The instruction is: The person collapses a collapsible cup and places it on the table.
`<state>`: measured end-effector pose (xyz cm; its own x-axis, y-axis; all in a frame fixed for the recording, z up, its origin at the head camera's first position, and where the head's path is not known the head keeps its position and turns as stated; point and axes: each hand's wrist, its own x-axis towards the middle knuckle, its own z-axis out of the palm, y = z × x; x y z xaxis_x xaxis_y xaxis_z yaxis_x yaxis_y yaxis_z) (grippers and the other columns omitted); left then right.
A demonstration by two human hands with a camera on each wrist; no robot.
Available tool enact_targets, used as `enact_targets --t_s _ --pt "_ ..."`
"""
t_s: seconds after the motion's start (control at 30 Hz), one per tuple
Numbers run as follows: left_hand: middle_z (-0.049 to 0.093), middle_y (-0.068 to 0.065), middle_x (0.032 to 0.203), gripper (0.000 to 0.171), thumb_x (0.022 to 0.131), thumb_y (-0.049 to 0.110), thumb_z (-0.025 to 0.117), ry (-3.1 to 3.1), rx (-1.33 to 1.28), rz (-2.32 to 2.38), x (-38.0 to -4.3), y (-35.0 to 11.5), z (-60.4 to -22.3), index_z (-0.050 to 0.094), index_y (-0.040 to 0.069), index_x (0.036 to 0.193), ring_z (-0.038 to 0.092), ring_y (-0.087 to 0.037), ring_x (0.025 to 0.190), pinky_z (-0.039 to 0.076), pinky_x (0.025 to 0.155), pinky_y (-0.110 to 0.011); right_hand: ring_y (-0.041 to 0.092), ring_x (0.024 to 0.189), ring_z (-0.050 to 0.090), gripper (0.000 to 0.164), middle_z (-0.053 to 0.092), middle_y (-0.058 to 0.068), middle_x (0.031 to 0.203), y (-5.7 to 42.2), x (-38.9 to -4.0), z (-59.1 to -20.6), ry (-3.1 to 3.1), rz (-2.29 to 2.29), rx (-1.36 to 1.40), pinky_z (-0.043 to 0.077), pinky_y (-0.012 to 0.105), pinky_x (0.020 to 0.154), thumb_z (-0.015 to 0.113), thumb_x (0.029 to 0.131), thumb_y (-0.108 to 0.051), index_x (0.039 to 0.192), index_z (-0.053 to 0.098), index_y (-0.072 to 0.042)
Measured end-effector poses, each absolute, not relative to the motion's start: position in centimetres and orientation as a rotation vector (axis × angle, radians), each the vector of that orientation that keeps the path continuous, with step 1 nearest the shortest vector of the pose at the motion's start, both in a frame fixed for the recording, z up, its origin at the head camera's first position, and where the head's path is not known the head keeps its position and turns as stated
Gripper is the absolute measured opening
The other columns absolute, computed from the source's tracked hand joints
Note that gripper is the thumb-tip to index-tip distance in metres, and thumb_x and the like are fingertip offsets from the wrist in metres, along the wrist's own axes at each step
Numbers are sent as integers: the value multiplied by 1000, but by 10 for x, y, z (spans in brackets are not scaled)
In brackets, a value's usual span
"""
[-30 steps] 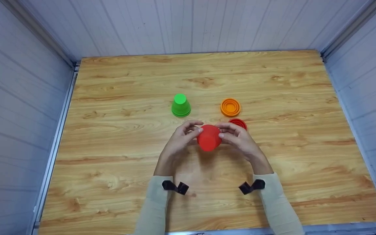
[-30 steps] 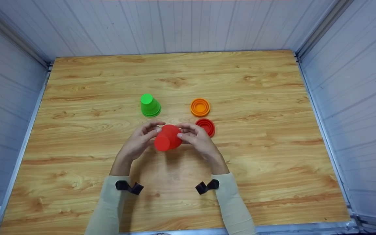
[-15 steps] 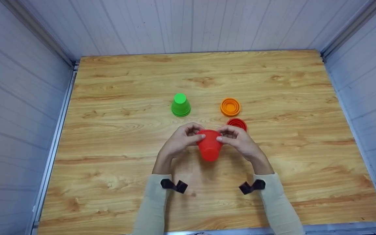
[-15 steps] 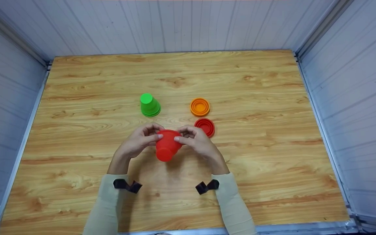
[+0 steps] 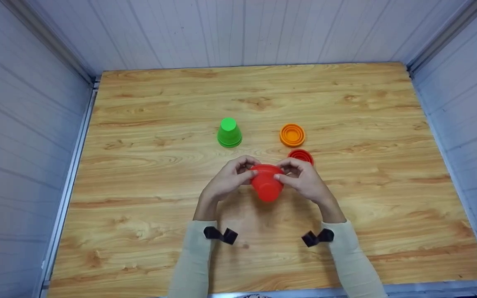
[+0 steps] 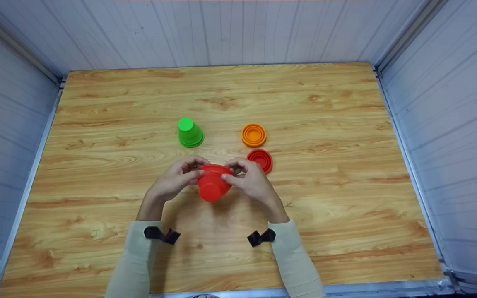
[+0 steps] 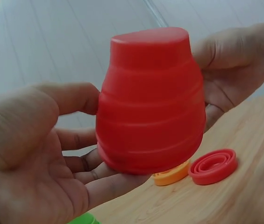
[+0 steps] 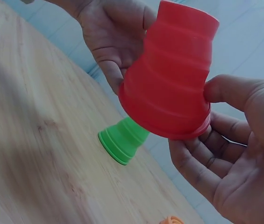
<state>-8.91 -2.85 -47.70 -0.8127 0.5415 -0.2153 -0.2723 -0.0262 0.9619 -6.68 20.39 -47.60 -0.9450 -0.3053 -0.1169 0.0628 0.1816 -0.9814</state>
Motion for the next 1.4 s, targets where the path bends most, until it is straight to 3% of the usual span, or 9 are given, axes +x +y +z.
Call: enact_targets --t_s 0.17,0.37,0.77,1.0,1.4 --pt "57 -11 112 33 91 -3 47 1617 346 1930 -88 -32 -478 51 -5 124 59 -16 93 56 84 -36 21 83 60 26 62 12 99 205 -66 -475 2234 -1818 -237 54 23 68 70 86 -10 110 64 0" --pt "55 -9 109 35 86 -6 49 1658 380 1937 -90 -29 -480 53 -3 120 56 -16 88 55 74 -25 21 85 58 23 62 12 99 206 -66 -472 2274 -1786 -253 53 21 70 65 88 -4 110 64 2" --pt "56 -13 115 31 91 -7 49 1727 312 2063 -92 -27 -477 52 -4 123 59 -20 100 55 78 -27 17 101 64 40 62 7 116 210 -66 -480 1847 -1994 -278 55 31 88 62 92 -9 127 51 7" --pt "58 -16 116 32 91 -5 52 1957 373 1985 -92 -24 -477 56 -2 122 57 -20 94 53 74 -24 16 92 64 36 63 6 107 205 -67 -479 1929 -2004 -226 57 27 80 66 88 -4 120 54 7" --pt "61 -8 109 27 92 5 57 2195 403 1830 -92 -15 -477 60 7 118 58 -19 89 53 74 -30 13 83 63 27 63 9 96 195 -67 -482 2184 -1982 -63 56 22 72 59 86 7 113 58 9"
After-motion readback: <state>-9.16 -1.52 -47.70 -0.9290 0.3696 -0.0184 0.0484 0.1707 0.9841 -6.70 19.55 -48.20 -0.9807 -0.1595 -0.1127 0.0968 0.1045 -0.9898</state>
